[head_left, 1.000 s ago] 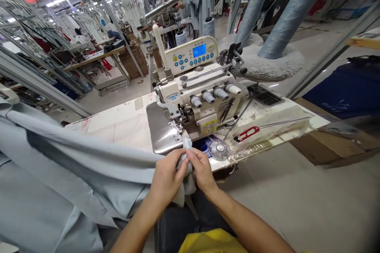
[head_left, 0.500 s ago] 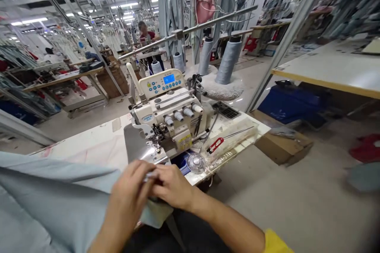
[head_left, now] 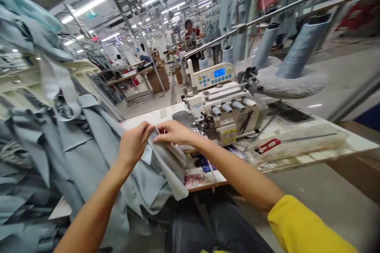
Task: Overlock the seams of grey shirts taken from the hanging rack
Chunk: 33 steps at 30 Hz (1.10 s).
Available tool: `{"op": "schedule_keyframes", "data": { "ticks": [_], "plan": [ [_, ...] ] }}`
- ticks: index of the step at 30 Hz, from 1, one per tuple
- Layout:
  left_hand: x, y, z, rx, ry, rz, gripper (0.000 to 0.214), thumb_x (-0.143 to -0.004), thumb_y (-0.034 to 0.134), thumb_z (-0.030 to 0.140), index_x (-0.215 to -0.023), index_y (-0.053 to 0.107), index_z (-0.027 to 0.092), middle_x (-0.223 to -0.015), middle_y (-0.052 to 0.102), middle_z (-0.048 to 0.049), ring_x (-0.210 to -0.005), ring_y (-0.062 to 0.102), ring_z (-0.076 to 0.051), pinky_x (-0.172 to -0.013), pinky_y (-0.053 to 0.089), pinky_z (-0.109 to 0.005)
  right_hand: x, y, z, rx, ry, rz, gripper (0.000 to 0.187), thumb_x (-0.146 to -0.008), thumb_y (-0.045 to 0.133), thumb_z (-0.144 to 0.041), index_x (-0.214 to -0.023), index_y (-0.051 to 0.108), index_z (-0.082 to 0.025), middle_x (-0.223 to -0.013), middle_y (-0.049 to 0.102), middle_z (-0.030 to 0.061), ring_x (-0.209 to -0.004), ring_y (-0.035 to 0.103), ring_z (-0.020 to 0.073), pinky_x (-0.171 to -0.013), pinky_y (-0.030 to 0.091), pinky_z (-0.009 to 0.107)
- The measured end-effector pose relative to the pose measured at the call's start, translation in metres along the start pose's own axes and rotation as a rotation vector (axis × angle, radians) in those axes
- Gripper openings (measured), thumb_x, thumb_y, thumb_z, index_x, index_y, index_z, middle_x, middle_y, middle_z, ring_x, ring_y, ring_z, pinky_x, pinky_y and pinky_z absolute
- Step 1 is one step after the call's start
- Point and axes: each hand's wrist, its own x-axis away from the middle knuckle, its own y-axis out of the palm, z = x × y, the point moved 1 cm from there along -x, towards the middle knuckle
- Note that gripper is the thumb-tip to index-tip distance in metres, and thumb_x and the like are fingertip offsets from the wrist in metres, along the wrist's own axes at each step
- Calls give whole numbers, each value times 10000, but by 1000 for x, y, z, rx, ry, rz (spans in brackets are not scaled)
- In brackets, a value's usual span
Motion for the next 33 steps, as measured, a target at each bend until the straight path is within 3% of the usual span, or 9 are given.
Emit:
{"op": "schedule_keyframes", "data": {
  "ticks": [3, 6, 9, 11, 15, 18, 21, 27, 33],
  "plan": [
    [-37, -29, -4, -112, -34, 82, 285, -859, 456, 377, -695, 570, 173, -555, 484, -15, -540, 472, -148, -531, 258, -242, -37, -15, -15, 80, 105, 120, 141, -881, 494, -212, -780, 571, -150, -564, 544, -25, -461, 541, 116, -466, 398, 203],
    [-49, -40, 6, 405, -60, 3, 259, -843, 485, 400, -906, 595, 175, -577, 491, 6, -497, 457, -124, -491, 311, -214, -50, -24, -30, 88, -44, 430, 245, -899, 400, -141, -1095, 543, -173, -789, 642, 22, -694, 631, 144, -667, 490, 247],
    [-22, -12, 24, 954, -73, -86, 454, -834, 527, 380, -1258, 469, 230, -729, 561, 5, -548, 476, -103, -517, 386, -196, -16, -19, -21, 41, -250, 575, 485, -865, 431, -83, -1333, 381, -201, -1092, 630, 48, -1028, 593, 147, -924, 442, 277],
    [6, 21, 33, 1058, -149, -107, 453, -855, 512, 354, -1295, 459, 258, -750, 553, 9, -562, 452, -88, -538, 391, -184, 26, -9, -1, 24, -229, 640, 426, -900, 402, -120, -1318, 411, -202, -1163, 600, 60, -1095, 558, 148, -967, 412, 291],
    [42, 75, 42, 1090, -264, -170, 336, -897, 437, 336, -1183, 553, 203, -773, 558, -10, -629, 476, -101, -602, 415, -199, 103, 17, 37, 72, -40, 654, 184, -917, 488, -228, -1054, 610, -214, -1026, 645, 26, -952, 597, 154, -846, 448, 270],
    [48, 90, 46, 1051, -261, -178, 302, -905, 432, 357, -1090, 594, 182, -831, 580, -28, -703, 509, -115, -659, 426, -212, 127, 30, 46, 111, -5, 756, 132, -861, 598, -240, -986, 617, -203, -983, 624, 28, -877, 589, 150, -785, 453, 249],
    [50, 89, 51, 1013, -226, -169, 309, -901, 446, 396, -1054, 608, 182, -870, 599, -33, -747, 531, -121, -695, 434, -216, 128, 39, 46, 124, 27, 846, 116, -826, 648, -239, -918, 595, -192, -877, 600, 13, -769, 567, 132, -709, 441, 227],
    [51, 77, 48, 794, -101, -209, 267, -870, 516, 350, -1053, 631, 193, -964, 648, -30, -740, 561, -110, -703, 439, -209, 119, 40, 43, 139, 112, 775, 89, -833, 618, -203, -756, 578, -183, -743, 578, -15, -707, 539, 121, -651, 389, 219],
    [37, 56, 33, 626, -16, -212, 415, -932, 401, 348, -1325, 482, 244, -882, 652, -7, -776, 592, -106, -766, 434, -215, 104, 50, 43, -111, 131, 636, 159, -824, 630, -290, -948, 588, -200, -878, 665, -2, -785, 621, 134, -737, 456, 238]
  ]
}}
